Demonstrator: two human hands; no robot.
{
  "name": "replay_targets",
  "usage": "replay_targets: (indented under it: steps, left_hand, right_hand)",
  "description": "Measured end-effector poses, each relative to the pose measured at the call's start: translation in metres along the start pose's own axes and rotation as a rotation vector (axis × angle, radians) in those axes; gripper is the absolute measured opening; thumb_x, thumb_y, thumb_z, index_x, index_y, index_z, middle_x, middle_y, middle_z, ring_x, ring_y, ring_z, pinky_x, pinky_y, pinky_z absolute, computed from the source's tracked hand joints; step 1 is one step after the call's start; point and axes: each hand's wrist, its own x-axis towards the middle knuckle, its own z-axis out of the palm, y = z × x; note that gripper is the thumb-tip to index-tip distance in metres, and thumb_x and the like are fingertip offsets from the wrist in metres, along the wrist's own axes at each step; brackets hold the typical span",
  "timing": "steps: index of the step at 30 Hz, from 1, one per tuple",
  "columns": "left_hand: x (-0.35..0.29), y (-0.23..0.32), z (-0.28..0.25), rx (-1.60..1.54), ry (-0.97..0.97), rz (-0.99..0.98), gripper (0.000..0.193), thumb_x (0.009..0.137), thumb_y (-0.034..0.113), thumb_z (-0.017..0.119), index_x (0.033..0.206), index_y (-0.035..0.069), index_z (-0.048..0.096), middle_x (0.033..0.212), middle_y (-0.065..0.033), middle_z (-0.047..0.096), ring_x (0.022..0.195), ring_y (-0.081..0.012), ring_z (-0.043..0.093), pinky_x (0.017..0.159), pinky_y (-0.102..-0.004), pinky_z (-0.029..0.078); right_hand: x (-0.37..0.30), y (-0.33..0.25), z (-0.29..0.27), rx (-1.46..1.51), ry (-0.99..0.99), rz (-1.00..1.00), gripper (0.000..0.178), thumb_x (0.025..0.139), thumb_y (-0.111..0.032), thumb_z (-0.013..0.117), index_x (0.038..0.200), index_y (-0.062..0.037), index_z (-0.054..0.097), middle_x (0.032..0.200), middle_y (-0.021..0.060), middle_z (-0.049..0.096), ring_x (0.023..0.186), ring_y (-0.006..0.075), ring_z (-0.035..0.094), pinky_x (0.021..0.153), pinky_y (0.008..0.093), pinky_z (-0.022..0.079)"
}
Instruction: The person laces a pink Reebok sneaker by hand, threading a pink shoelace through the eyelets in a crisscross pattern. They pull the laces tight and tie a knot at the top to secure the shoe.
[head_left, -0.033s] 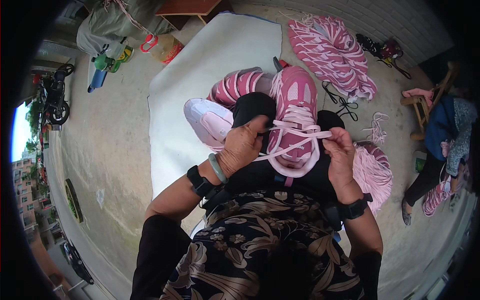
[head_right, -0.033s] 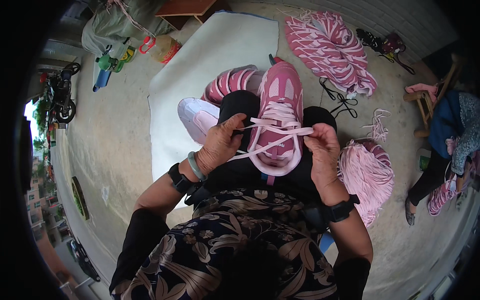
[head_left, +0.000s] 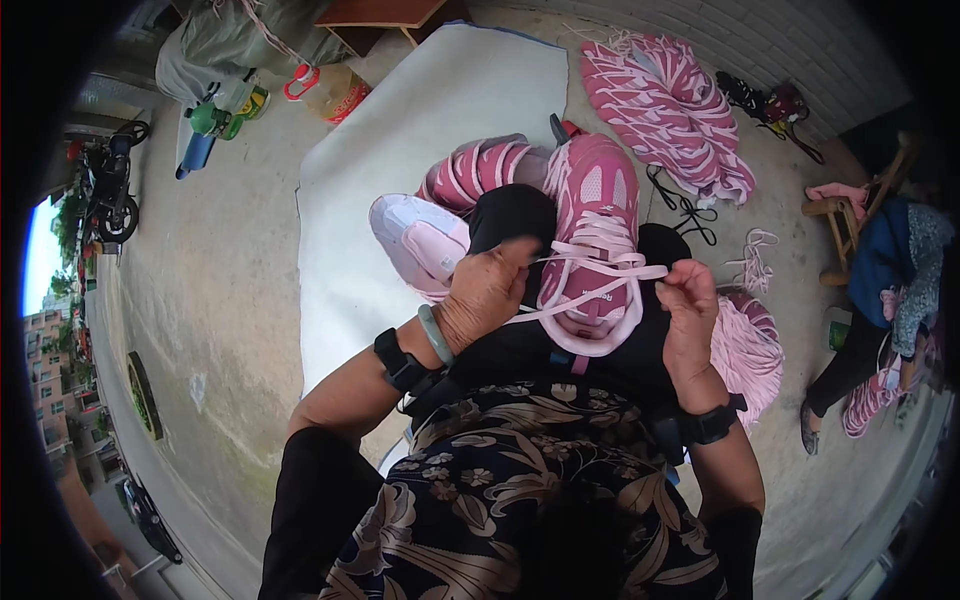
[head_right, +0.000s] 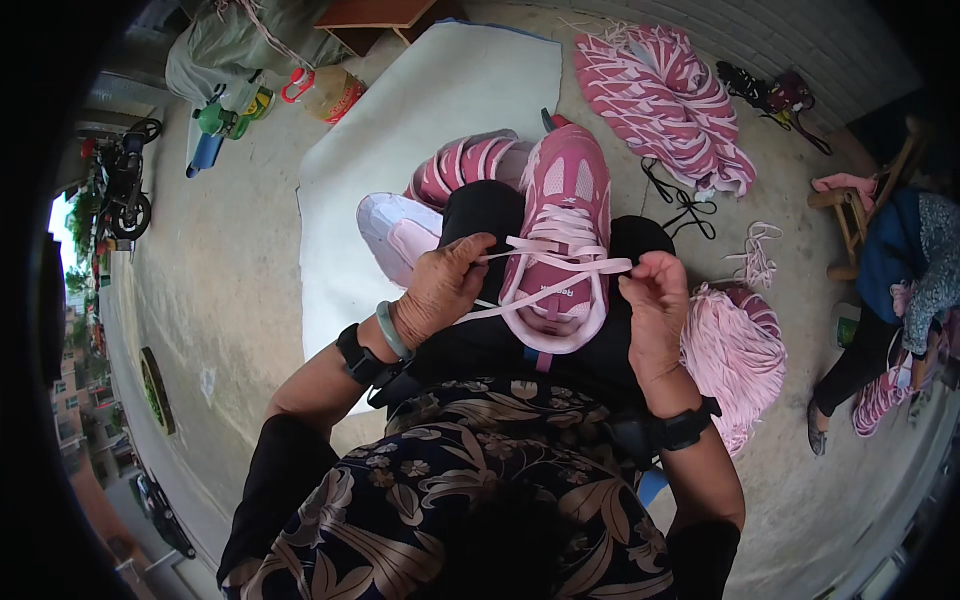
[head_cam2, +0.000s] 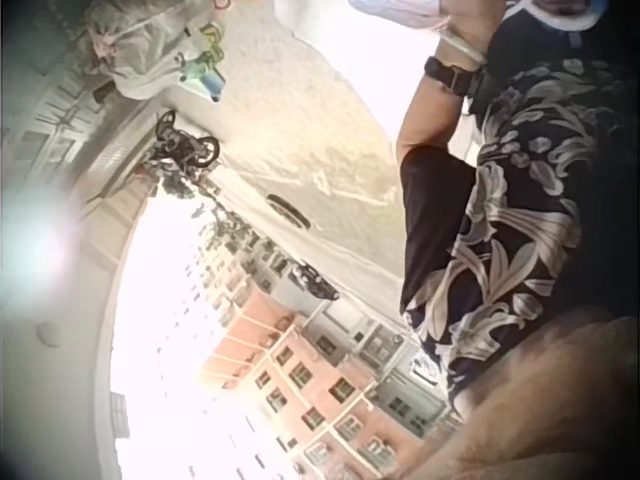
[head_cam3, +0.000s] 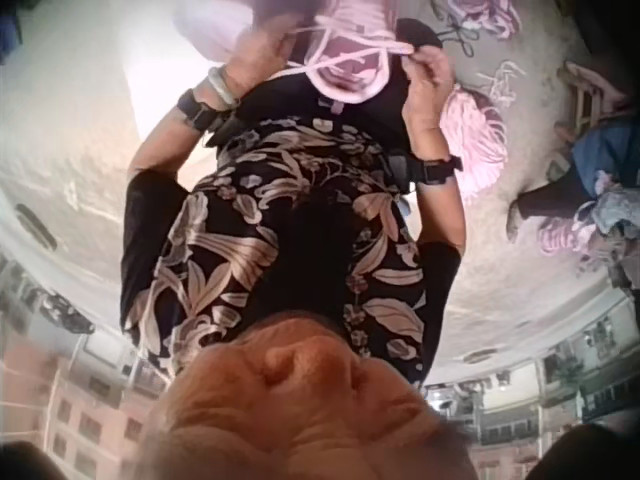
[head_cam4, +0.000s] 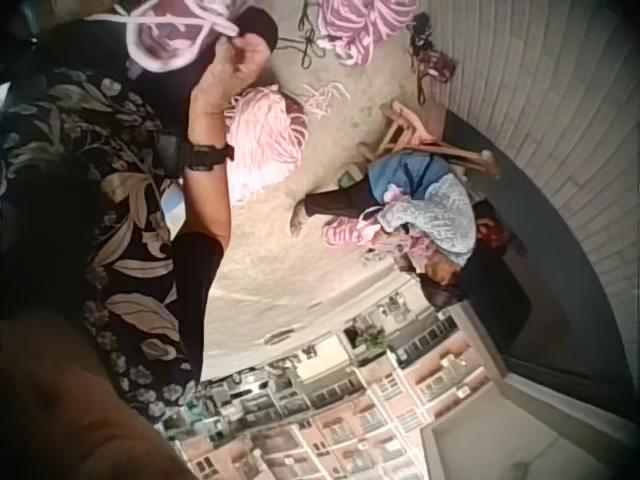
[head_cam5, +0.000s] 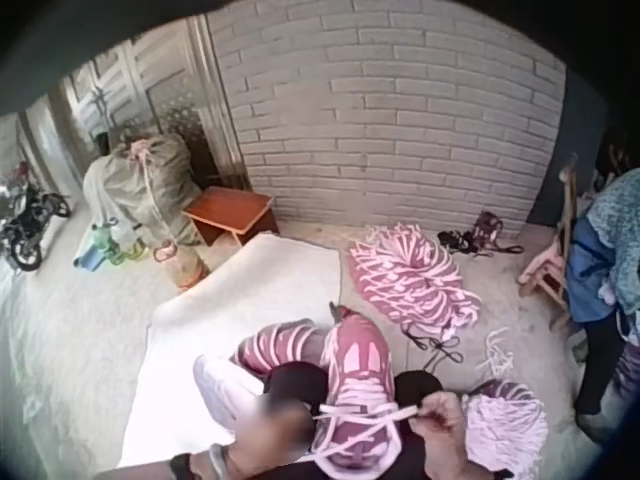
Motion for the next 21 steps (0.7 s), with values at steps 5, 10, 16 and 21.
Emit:
replay_targets:
  steps: [5,10,16,21]
  left_hand:
    - [-0.014,-0.023,-0.046,0.162,-0.143,0.091,0.017,0.076,-0.001,0.054,0.092,0.003,0.058,0.077,-0.0144,0.060,0.070,-0.0322,0.061,0.060,-0.0367,0.049]
    - [-0.029,-0.073,-0.094,0.523,-0.138,0.163,0.015,0.073,0.003,0.056,0.088,0.005,0.058,0.072,-0.0111,0.059,0.066,-0.0292,0.060,0.057,-0.0360,0.050]
    - [-0.033,-0.111,-0.115,0.633,0.100,-0.080,0.008,0.082,0.010,0.054,0.083,0.004,0.058,0.063,-0.0107,0.058,0.058,-0.0290,0.058,0.052,-0.0348,0.047]
    - [-0.012,-0.063,-0.081,-0.908,0.074,-0.779,0.038,0.094,0.033,0.043,0.072,0.005,0.055,0.048,-0.0053,0.052,0.031,-0.0089,0.041,0.031,-0.0189,0.030]
  right_hand:
    - [-0.013,-0.048,0.019,-0.273,-0.219,-0.175,0.010,0.081,0.004,0.055,0.089,-0.0027,0.053,0.074,-0.0025,0.049,0.064,0.0039,0.044,0.058,0.0173,0.037]
    - [-0.016,-0.053,0.055,-0.417,-0.613,0.090,0.011,0.084,0.000,0.053,0.094,0.0025,0.058,0.066,0.0042,0.056,0.052,0.0072,0.052,0.049,0.0206,0.042]
    - [-0.010,-0.034,0.078,-0.518,-0.551,0.188,0.010,0.085,-0.008,0.056,0.087,0.0018,0.055,0.065,0.0047,0.056,0.043,0.0048,0.046,0.039,0.0193,0.036]
    - [-0.009,-0.025,0.084,-0.571,-0.455,0.201,0.010,0.084,-0.007,0.058,0.087,0.0014,0.053,0.064,0.0043,0.055,0.040,0.0043,0.044,0.036,0.0186,0.034]
